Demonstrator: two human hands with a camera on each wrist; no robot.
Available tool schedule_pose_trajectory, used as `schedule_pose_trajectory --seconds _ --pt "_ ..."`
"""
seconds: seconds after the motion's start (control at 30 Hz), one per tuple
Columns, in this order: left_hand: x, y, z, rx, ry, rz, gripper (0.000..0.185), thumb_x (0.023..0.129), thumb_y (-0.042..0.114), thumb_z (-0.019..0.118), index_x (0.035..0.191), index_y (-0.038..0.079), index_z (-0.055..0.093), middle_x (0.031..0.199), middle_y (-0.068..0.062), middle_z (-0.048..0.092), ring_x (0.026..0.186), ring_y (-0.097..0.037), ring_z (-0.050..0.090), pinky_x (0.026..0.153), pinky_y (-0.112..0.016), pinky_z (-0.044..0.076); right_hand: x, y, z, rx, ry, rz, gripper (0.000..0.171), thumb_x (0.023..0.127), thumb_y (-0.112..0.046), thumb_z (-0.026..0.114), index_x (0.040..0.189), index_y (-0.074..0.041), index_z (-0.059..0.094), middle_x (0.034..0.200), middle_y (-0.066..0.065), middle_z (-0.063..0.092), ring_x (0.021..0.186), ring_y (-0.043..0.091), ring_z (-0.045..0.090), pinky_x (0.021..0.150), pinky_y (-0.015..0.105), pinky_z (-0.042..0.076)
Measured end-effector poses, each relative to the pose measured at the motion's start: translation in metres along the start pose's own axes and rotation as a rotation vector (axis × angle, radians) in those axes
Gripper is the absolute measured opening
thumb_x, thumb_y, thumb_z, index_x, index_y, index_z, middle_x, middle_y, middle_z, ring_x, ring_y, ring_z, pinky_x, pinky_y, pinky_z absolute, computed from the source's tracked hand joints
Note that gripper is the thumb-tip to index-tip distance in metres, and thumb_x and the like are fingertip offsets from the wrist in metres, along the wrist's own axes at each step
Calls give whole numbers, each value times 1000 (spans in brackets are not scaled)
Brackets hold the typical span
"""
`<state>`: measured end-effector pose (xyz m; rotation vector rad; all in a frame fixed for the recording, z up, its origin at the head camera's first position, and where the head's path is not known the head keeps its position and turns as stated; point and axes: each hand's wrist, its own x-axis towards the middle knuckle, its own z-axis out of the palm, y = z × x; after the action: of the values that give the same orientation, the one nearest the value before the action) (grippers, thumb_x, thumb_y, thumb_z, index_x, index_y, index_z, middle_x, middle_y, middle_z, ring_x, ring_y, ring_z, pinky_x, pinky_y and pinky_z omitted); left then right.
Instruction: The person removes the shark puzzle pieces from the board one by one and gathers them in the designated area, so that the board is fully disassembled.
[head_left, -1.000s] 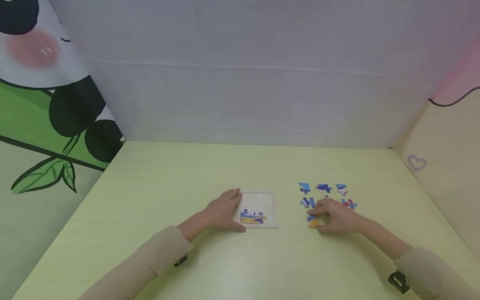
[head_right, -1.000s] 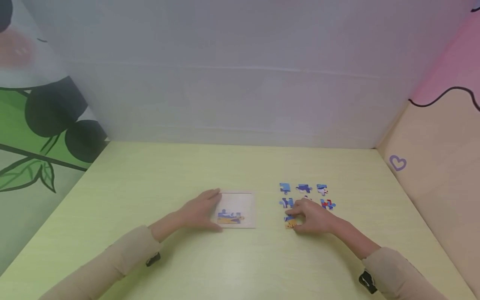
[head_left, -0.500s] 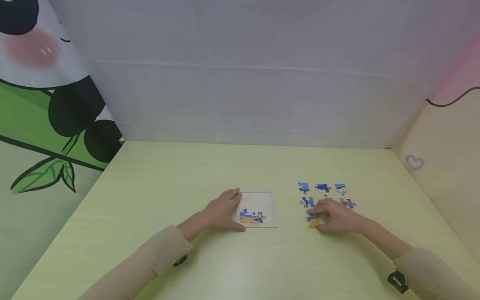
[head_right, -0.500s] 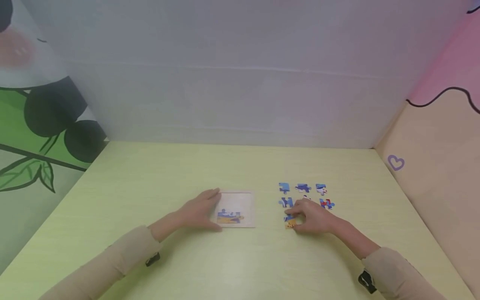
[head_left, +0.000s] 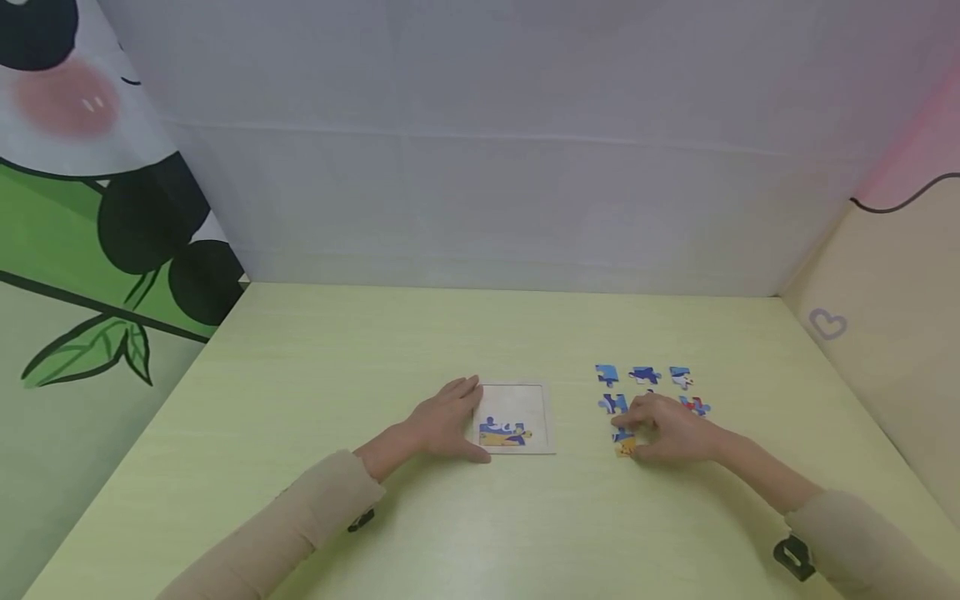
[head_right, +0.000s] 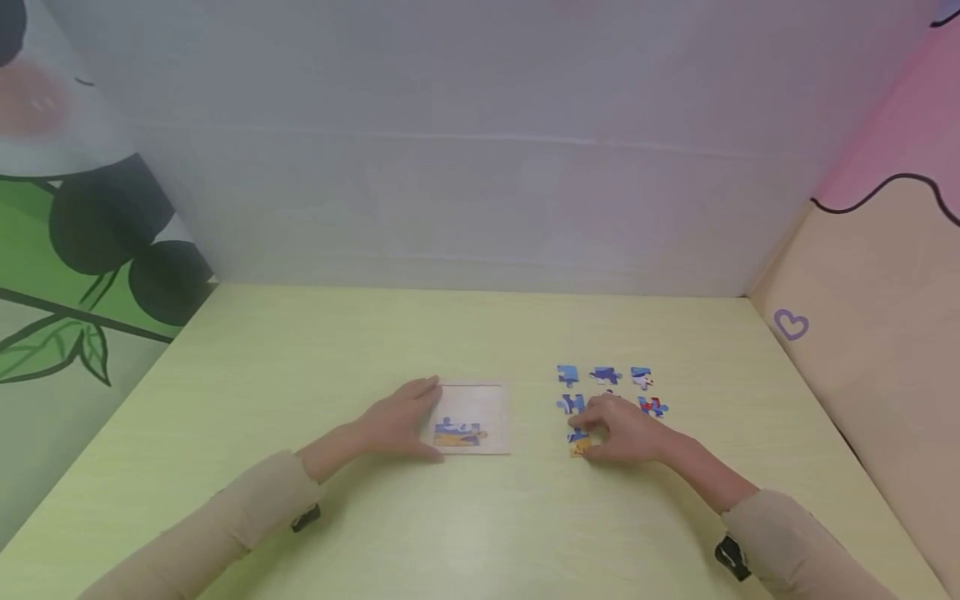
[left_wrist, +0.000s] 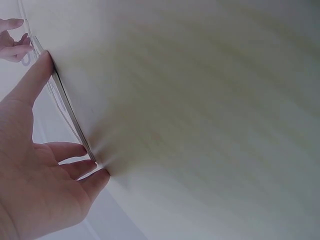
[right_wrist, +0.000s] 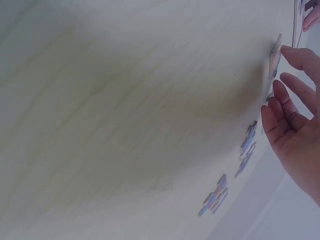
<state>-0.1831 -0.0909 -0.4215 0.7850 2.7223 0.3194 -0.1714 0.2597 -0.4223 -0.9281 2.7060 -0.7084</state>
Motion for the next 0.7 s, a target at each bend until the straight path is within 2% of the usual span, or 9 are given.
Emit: schedule_pose_trajectory --seconds 0.13,0.27,0.4,0.53,0.7 --pt "0 0 -1 0 -1 0 100 69 52 71 141 -2 27 149 -15 19 136 -29 16 108 -41 24 10 -6 0 13 -8 20 38 72 -17 74 108 -6 67 83 -7 56 75 10 45 61 20 40" --pt "0 -1 0 1 4 5 100 69 53 71 141 -1 27 149 -15 19 136 -29 17 108 -41 24 25 -14 1 37 -13 12 39 73 -18 74 109 -5 66 91 -4 60 82 13 51 67 24 46" --pt "-1 -1 -1 -12 8 8 100 68 52 72 140 -1 28 148 -15 20 136 -29 17 107 -42 26 42 -26 8 29 1 -31 40 75 -22 74 110 -7 66 102 0 61 90 17 53 71 28 49" --pt "-2 1 -4 -29 5 3 99 68 50 73 140 -2 29 148 -15 21 136 -30 18 106 -43 27 61 -43 18 35 -5 -20 38 76 -23 73 111 -10 66 109 1 60 98 18 53 76 29 50" --pt "-4 2 -6 -36 8 5 97 69 50 73 139 -1 30 148 -15 21 136 -30 18 106 -44 28 81 -63 32 83 -30 -33 35 77 -21 72 111 -11 66 106 -2 61 93 12 53 77 29 48"
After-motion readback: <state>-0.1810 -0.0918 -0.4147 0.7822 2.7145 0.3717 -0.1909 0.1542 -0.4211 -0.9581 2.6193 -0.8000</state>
